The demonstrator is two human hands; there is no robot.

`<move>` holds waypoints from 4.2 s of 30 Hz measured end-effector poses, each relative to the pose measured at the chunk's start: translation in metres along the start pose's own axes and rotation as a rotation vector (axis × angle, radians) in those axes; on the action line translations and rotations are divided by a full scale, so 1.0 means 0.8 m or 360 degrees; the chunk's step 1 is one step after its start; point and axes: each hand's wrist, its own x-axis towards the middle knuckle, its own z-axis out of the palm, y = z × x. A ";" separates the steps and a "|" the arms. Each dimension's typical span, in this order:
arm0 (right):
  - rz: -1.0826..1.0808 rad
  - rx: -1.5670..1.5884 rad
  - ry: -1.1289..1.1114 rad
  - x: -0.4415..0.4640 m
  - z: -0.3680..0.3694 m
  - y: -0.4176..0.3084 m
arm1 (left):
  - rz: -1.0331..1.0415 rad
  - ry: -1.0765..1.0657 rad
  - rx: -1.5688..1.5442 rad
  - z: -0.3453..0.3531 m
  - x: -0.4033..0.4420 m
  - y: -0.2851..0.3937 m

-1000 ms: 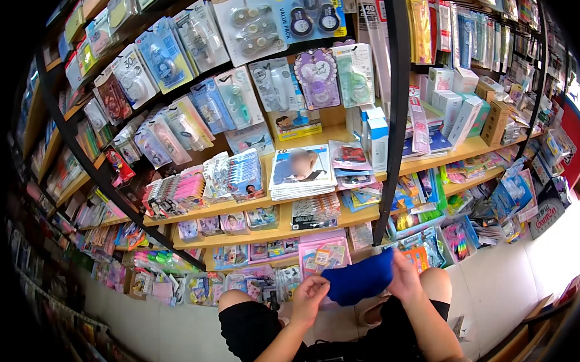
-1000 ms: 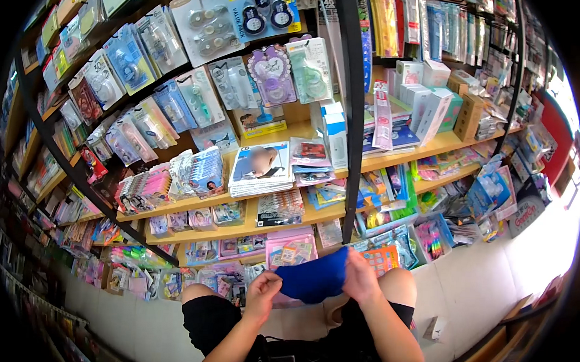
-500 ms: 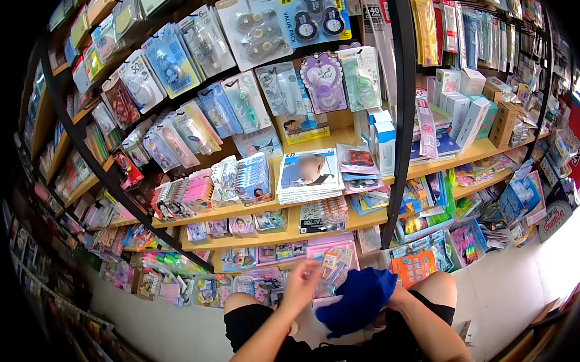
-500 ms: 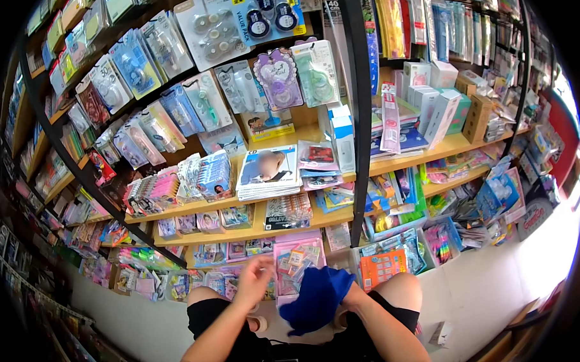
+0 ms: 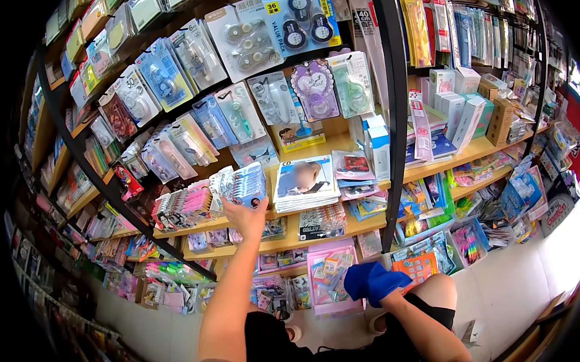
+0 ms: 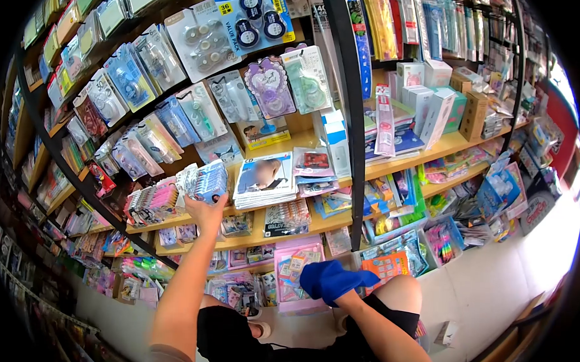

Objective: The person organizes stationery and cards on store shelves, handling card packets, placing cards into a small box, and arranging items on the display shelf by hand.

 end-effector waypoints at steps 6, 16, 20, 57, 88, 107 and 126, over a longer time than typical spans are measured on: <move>0.0223 -0.1083 0.0655 -0.028 0.016 0.005 | -0.0628 -0.0081 0.0214 0.019 0.008 0.035; 0.0230 -0.1455 0.0302 -0.006 0.008 -0.046 | -0.0211 0.0170 -0.0275 -0.020 0.014 0.046; -0.0137 -0.1485 0.0183 0.015 0.007 -0.061 | 0.0033 -0.0307 -0.1100 -0.079 -0.032 0.052; 0.1196 0.1739 0.0983 0.011 0.043 0.040 | -0.0910 -0.1827 -0.1802 -0.075 -0.284 0.032; 0.0791 0.1443 0.1417 0.001 0.035 0.064 | -0.1342 -0.1966 -0.2289 -0.076 -0.299 0.107; 0.0681 -0.1057 0.0671 0.038 -0.008 -0.055 | -0.1525 -0.1673 -0.2116 -0.064 -0.279 0.019; 0.0559 -0.0916 0.1135 -0.014 0.029 0.081 | -0.0981 -0.1661 -0.1764 -0.061 -0.340 0.074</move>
